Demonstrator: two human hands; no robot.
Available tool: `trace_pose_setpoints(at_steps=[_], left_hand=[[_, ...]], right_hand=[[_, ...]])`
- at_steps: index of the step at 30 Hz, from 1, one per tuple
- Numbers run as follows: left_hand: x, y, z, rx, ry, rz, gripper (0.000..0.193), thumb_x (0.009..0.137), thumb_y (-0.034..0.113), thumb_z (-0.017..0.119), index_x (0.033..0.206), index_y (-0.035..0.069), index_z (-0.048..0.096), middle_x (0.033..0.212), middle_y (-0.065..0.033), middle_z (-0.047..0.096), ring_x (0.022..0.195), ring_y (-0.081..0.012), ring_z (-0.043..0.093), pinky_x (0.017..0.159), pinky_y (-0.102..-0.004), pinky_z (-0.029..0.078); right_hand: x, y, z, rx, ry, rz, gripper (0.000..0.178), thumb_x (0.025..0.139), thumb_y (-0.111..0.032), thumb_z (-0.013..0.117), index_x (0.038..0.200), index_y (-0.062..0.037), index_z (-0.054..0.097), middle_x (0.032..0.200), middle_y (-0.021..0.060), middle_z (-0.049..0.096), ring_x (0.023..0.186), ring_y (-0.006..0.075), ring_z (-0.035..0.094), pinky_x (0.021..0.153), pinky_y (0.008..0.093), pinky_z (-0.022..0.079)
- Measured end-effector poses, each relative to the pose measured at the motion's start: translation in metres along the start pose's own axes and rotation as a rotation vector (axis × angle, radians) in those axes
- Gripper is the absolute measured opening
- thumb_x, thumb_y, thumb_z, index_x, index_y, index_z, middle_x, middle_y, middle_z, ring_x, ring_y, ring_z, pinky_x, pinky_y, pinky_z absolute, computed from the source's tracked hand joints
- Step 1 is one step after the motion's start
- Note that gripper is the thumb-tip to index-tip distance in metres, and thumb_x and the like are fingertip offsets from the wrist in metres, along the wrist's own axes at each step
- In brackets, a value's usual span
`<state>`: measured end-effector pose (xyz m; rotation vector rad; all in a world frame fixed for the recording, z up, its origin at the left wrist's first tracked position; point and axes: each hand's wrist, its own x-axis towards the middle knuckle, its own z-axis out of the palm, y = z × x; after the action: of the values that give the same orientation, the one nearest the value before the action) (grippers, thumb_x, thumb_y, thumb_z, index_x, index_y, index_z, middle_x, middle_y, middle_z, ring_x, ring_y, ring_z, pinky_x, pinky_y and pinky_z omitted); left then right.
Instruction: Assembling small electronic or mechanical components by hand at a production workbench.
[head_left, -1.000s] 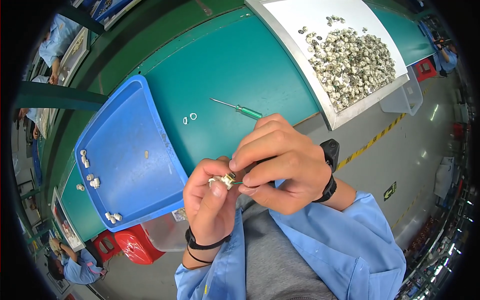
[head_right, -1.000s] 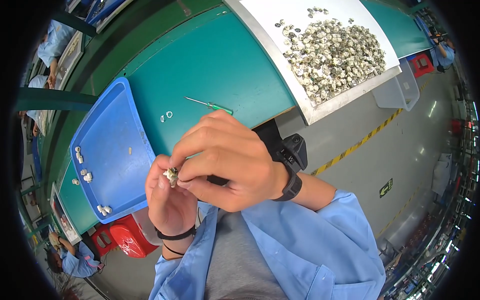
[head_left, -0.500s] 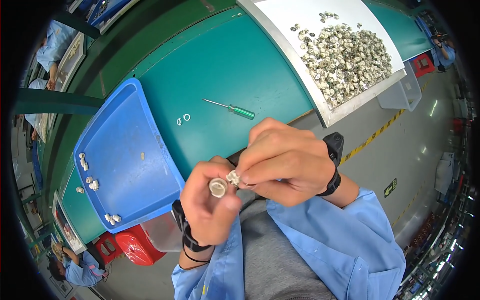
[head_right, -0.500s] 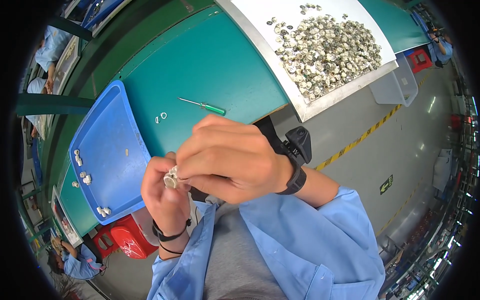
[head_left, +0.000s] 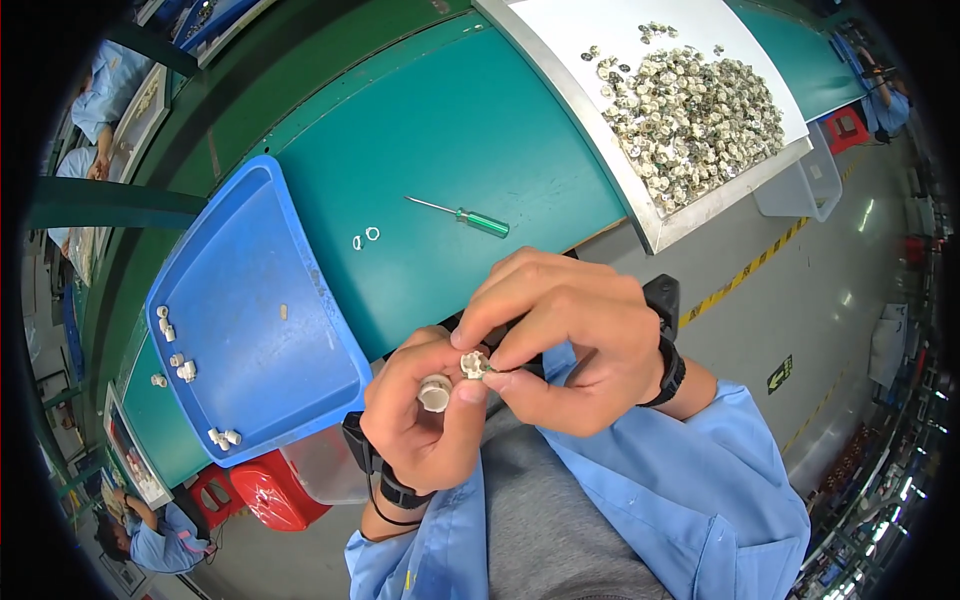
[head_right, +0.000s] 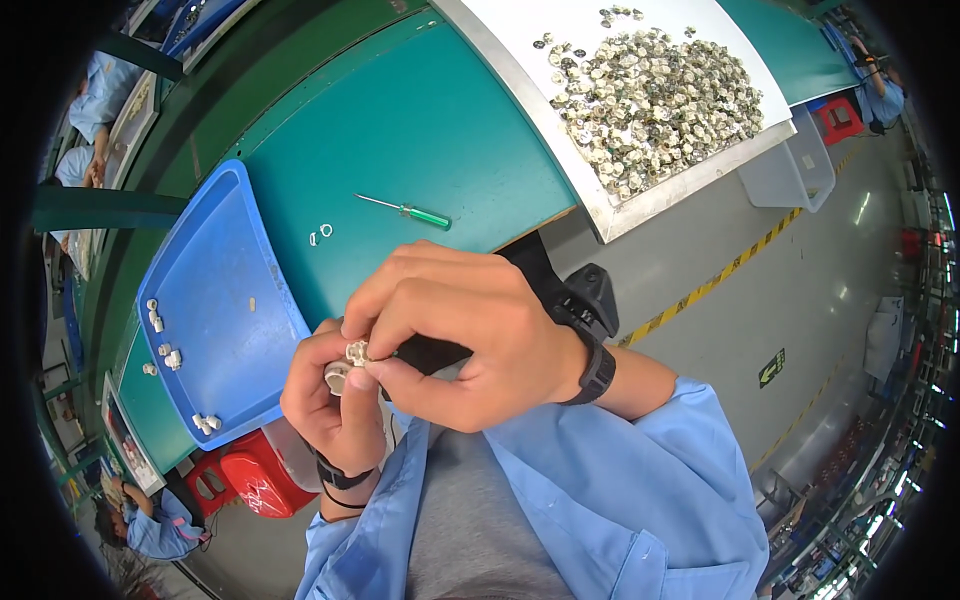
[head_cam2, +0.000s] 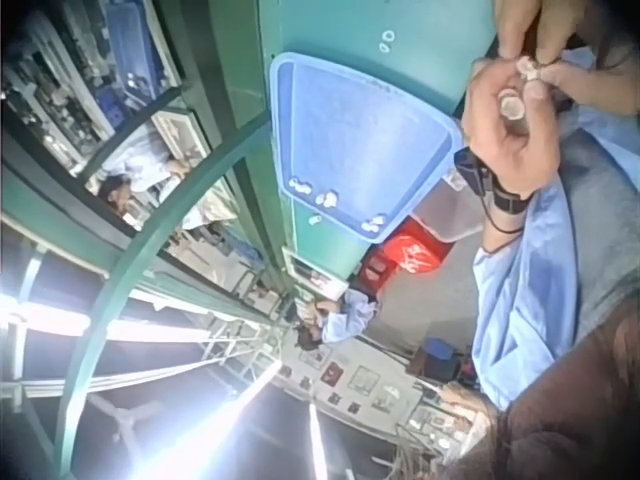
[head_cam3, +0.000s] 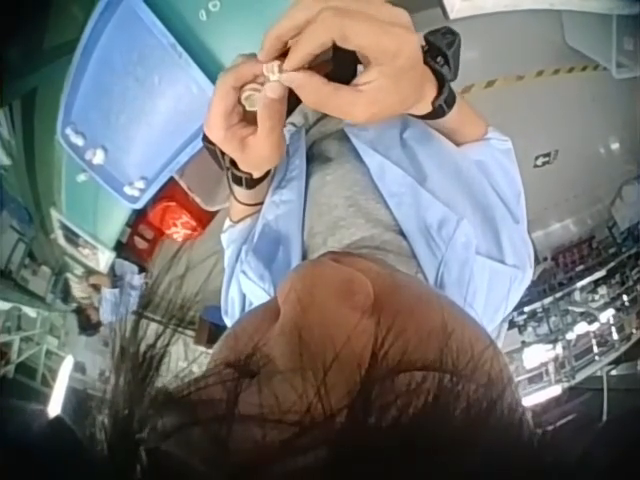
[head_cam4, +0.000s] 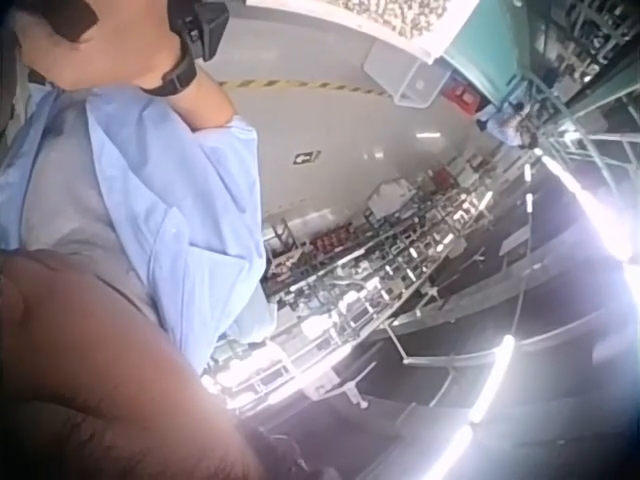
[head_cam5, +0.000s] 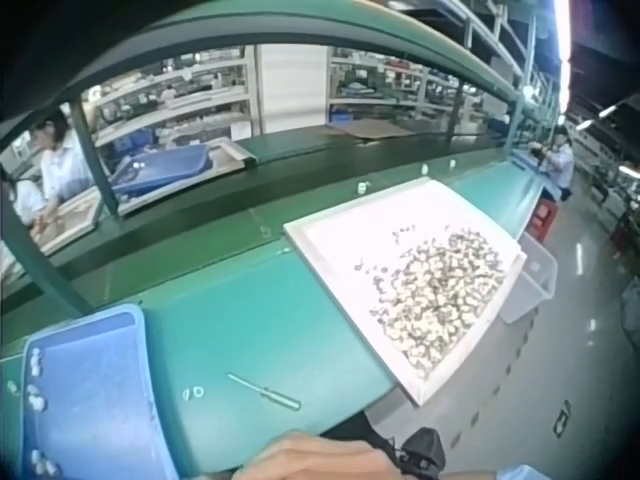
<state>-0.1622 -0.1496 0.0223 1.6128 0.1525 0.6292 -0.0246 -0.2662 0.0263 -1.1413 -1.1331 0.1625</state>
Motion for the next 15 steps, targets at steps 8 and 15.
trace_pose_setpoints(at_steps=[8, 15], left_hand=[[0.0, -0.005, 0.001, -0.186, 0.008, -0.143, 0.025, 0.088, -0.002, 0.064, 0.111, -0.005, 0.058, 0.091, -0.009, 0.058, 0.078, -0.0115, 0.051, 0.068, -0.0241, 0.039], [0.001, -0.013, -0.002, -0.022, 0.021, -0.187, 0.041, 0.088, -0.009, 0.061, 0.128, -0.005, 0.051, 0.103, -0.0116, 0.056, 0.082, -0.0142, 0.053, 0.074, -0.0264, 0.043]], right_hand=[[0.001, 0.0, -0.005, -0.1, -0.001, -0.059, 0.023, 0.073, 0.011, 0.071, 0.092, 0.0, 0.063, 0.091, 0.0187, 0.07, 0.078, 0.0259, 0.069, 0.064, 0.033, 0.055], [-0.009, 0.011, -0.004, -0.087, 0.098, 0.029, 0.025, 0.074, 0.013, 0.07, 0.094, 0.0002, 0.064, 0.092, 0.0178, 0.071, 0.076, 0.027, 0.07, 0.064, 0.0325, 0.056]])
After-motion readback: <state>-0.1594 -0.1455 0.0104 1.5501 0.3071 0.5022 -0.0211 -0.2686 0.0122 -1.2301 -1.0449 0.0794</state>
